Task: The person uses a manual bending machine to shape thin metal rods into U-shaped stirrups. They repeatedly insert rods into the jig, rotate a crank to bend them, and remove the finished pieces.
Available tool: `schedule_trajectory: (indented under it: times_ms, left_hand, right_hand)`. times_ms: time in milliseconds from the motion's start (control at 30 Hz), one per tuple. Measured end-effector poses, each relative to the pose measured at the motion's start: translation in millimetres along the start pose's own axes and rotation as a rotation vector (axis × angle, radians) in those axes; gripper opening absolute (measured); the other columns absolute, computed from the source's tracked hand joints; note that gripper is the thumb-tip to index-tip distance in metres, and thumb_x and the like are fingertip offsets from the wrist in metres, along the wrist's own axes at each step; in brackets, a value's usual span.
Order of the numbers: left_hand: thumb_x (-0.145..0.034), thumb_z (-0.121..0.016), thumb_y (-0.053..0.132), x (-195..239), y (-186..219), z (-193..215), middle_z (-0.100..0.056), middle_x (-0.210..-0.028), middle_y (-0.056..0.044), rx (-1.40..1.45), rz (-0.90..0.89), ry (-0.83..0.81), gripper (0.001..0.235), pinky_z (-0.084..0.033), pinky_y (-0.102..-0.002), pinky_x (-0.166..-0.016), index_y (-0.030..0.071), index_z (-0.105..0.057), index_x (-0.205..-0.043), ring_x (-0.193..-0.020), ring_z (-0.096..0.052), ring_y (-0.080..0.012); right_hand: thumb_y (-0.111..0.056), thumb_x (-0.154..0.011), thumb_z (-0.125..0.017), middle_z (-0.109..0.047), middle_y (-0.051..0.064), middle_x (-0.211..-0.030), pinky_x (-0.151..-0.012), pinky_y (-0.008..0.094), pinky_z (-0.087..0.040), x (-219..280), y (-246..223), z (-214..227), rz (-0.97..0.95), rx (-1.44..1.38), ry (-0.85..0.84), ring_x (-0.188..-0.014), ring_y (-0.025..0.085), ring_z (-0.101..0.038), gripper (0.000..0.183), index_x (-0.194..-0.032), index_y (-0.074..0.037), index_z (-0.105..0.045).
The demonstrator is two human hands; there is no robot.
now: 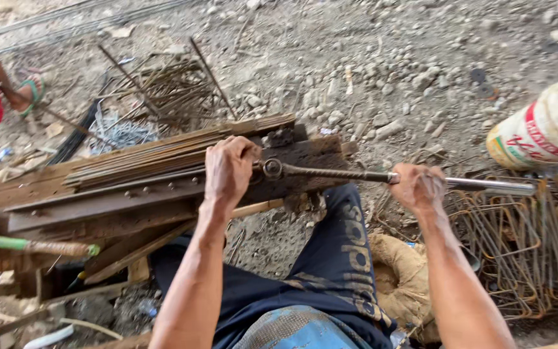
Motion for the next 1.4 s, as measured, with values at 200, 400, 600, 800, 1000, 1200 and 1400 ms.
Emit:
schedule_trajectory:
  times_ms: [200,400,600,800,1000,1200,1400]
  left_hand:
    - [-0.076,-0.081,0.043,54,7,-19,-0.068,-0.079,-0.009,-0.073,-0.122,-0.144,0.032,-0.047,-0.046,-0.084,0.016,-0.07,-0.089,-0.082,-0.065,-0.0279]
    - [-0.098,-0.063,0.025,30,0,-12,-0.062,-0.075,0.002,-0.025,-0.173,0.028,0.01,-0.045,-0.034,-0.075,0.02,-0.068,-0.091,-0.078,-0.063,-0.0214]
    - [-0.09,-0.067,0.015,36,55,38,-0.067,-0.079,0.001,-0.043,-0.29,-0.11,0.01,-0.048,-0.036,-0.078,0.021,-0.071,-0.097,-0.077,-0.063,-0.0185]
    - [-0.099,-0.063,0.01,38,-70,48,-0.072,-0.096,-0.008,1.42,0.788,0.489,0.004,-0.057,-0.031,-0.068,0.012,-0.064,-0.095,-0.073,-0.064,-0.0176]
    - [-0.09,-0.07,0.007,72,-90,44,-0.066,-0.081,-0.008,1.698,0.9,0.557,0.004,-0.06,-0.043,-0.077,0.007,-0.067,-0.093,-0.072,-0.065,-0.0196]
    - [-0.092,-0.069,0.005,111,-128,58,-0.062,-0.068,-0.008,1.42,0.853,0.614,0.007,-0.046,-0.026,-0.048,0.002,-0.068,-0.098,-0.053,-0.053,-0.0147]
    - [-0.089,-0.072,0.007,136,-189,141,-0.069,-0.075,-0.009,1.2,0.928,0.821,0.013,-0.056,-0.03,-0.053,0.002,-0.07,-0.1,-0.058,-0.065,-0.0188]
  right_hand:
    - [-0.03,-0.083,-0.053,-0.058,0.0,-0.055,-0.079,0.038,-0.044,-8,22,-36,-0.084,-0.147,-0.041,-0.055,0.021,-0.052,0.026,-0.059,-0.023,-0.045]
    - [-0.038,-0.087,-0.051,-0.06,-0.007,-0.054,-0.075,0.032,-0.042,16,2,-15,-0.057,0.003,0.0,-0.061,0.013,-0.064,0.029,-0.062,-0.024,-0.055]
    - [-0.037,-0.09,-0.056,-0.062,-0.006,-0.055,-0.079,0.032,-0.045,11,13,-27,-0.091,-0.022,0.024,-0.063,0.013,-0.065,0.031,-0.061,-0.024,-0.054]
    - [-0.032,-0.084,-0.047,-0.071,0.004,-0.071,-0.089,0.039,-0.045,0,-5,-8,-0.13,0.063,-0.116,-0.087,0.024,-0.072,0.024,-0.069,-0.018,-0.059]
    - [-0.053,-0.105,-0.039,-0.07,0.001,-0.069,-0.081,0.031,-0.044,-1,-4,-20,-0.108,0.23,-0.24,-0.067,0.019,-0.064,0.05,-0.077,-0.019,-0.063]
    - [-0.046,-0.085,-0.054,-0.079,0.002,-0.085,-0.086,0.033,-0.048,4,-5,-21,-0.119,0.359,-0.245,-0.096,0.025,-0.074,0.022,-0.078,-0.028,-0.065]
    - [-0.06,-0.097,-0.048,-0.078,0.01,-0.081,-0.074,0.035,-0.053,-10,52,-93,-0.119,0.263,-0.175,-0.084,0.033,-0.075,0.047,-0.084,-0.021,-0.072]
Point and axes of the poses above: each hand's wrist, its own x-axis away from the middle knuckle, its own z-axis out of the back of the hand, y = z × x, the point moved 6 cm from there along -x, towards the middle knuckle
